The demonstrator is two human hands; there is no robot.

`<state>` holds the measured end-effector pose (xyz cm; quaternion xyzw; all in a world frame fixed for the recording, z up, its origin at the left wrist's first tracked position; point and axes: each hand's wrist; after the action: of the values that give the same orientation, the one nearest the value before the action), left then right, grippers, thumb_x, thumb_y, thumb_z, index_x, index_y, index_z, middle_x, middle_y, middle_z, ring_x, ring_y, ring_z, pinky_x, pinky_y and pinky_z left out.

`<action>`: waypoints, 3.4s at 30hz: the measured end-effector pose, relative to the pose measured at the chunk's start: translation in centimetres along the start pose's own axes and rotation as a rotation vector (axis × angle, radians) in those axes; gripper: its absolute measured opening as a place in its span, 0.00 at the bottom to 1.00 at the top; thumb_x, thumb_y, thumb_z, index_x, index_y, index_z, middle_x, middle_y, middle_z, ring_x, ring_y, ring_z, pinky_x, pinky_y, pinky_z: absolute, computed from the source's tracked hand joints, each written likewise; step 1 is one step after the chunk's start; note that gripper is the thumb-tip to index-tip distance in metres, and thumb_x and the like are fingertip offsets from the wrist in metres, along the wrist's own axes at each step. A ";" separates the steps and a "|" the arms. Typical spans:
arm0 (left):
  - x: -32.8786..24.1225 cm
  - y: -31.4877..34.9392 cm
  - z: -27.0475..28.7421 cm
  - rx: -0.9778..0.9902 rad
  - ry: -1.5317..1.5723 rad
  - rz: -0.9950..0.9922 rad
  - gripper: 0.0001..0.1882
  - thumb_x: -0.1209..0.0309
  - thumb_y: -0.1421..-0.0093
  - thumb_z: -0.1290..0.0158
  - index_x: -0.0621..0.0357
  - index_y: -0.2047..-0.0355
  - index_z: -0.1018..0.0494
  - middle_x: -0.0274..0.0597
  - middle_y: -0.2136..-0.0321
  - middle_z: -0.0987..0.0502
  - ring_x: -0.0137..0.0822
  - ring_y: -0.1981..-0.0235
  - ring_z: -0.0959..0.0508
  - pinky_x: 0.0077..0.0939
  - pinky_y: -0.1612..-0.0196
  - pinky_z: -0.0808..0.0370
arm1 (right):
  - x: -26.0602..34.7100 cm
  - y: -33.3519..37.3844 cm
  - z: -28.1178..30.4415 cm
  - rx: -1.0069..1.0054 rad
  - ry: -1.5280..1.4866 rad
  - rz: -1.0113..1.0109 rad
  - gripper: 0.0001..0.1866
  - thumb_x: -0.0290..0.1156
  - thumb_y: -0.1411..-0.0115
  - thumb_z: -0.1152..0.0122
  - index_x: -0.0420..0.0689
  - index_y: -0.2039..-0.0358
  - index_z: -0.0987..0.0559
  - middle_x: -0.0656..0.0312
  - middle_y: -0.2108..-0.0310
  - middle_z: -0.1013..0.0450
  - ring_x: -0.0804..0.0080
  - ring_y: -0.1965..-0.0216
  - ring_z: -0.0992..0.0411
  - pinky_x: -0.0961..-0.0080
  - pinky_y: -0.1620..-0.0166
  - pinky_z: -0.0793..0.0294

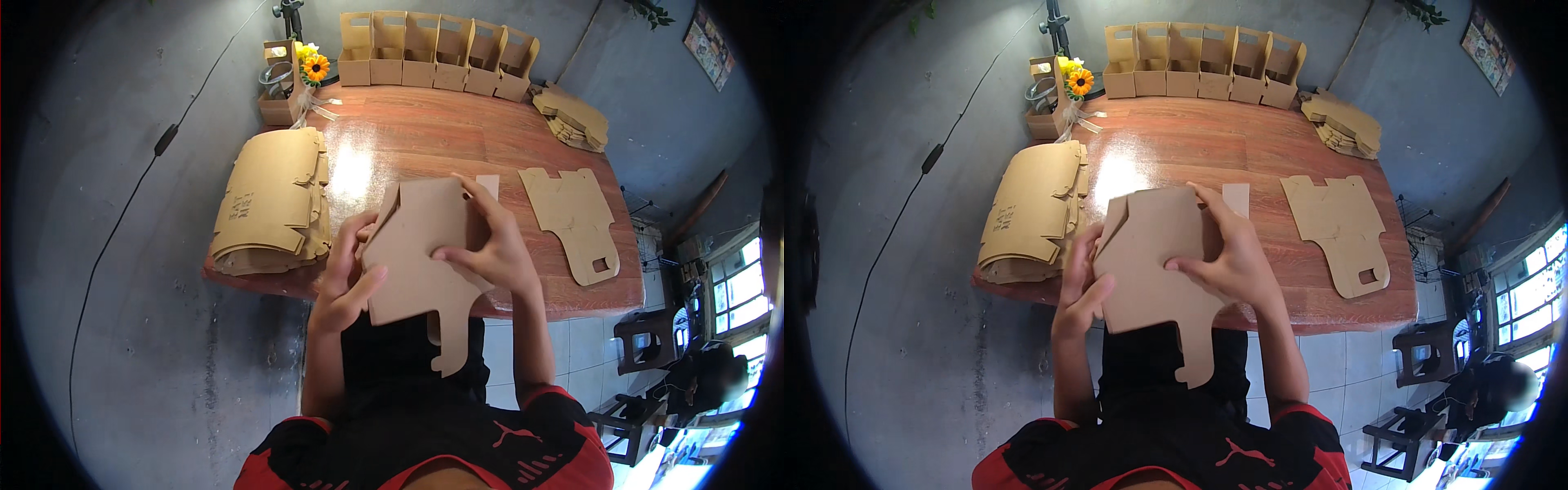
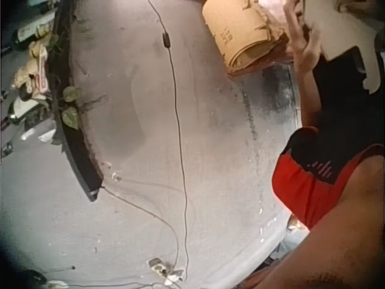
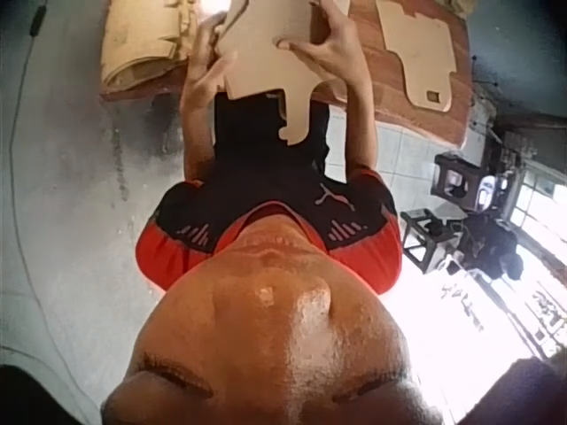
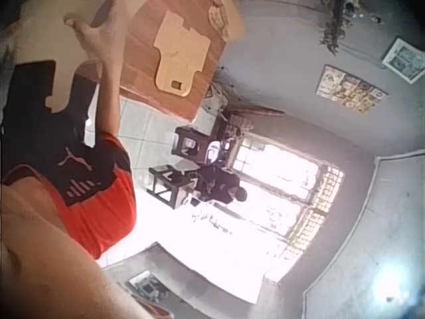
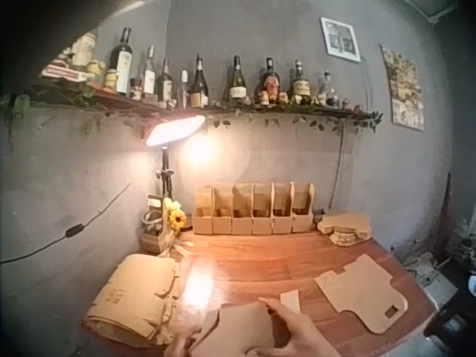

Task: Assembling flat-packed cardboard beverage carriers.

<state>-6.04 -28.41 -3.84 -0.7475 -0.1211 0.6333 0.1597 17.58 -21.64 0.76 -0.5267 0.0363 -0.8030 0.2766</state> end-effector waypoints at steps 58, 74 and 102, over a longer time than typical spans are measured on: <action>-0.1 7.8 1.8 0.374 -0.503 -0.198 0.24 0.69 0.55 0.27 0.56 0.57 0.22 0.53 0.44 0.24 0.50 0.49 0.20 0.39 0.50 0.21 | 0.8 16.3 -3.0 -0.303 0.232 0.426 0.15 0.43 0.43 0.26 0.49 0.63 0.19 0.62 0.65 0.24 0.73 0.72 0.24 0.52 0.52 0.36; 0.2 8.0 1.1 0.391 -0.456 -0.163 0.25 0.74 0.57 0.29 0.56 0.55 0.20 0.50 0.48 0.22 0.48 0.51 0.20 0.38 0.50 0.21 | -3.8 11.2 4.0 0.394 -0.153 0.007 0.20 0.42 0.41 0.31 0.41 0.53 0.16 0.44 0.31 0.39 0.47 0.31 0.38 0.54 0.37 0.31; 0.7 6.4 0.2 0.532 -0.469 -0.061 0.18 0.71 0.57 0.25 0.52 0.66 0.20 0.35 0.58 0.21 0.41 0.56 0.23 0.35 0.53 0.26 | -3.0 10.8 6.9 0.494 -0.061 0.015 0.22 0.42 0.52 0.18 0.43 0.64 0.20 0.45 0.34 0.33 0.48 0.37 0.30 0.54 0.35 0.31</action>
<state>-6.21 -33.96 -7.03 -0.5100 -0.0076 0.7919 0.3357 28.84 -27.74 -2.41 -0.4667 -0.1656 -0.7690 0.4042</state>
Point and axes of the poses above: each hand's wrist, its own y-axis away from the middle knuckle, its own z-axis out of the back of the hand, x = y × z
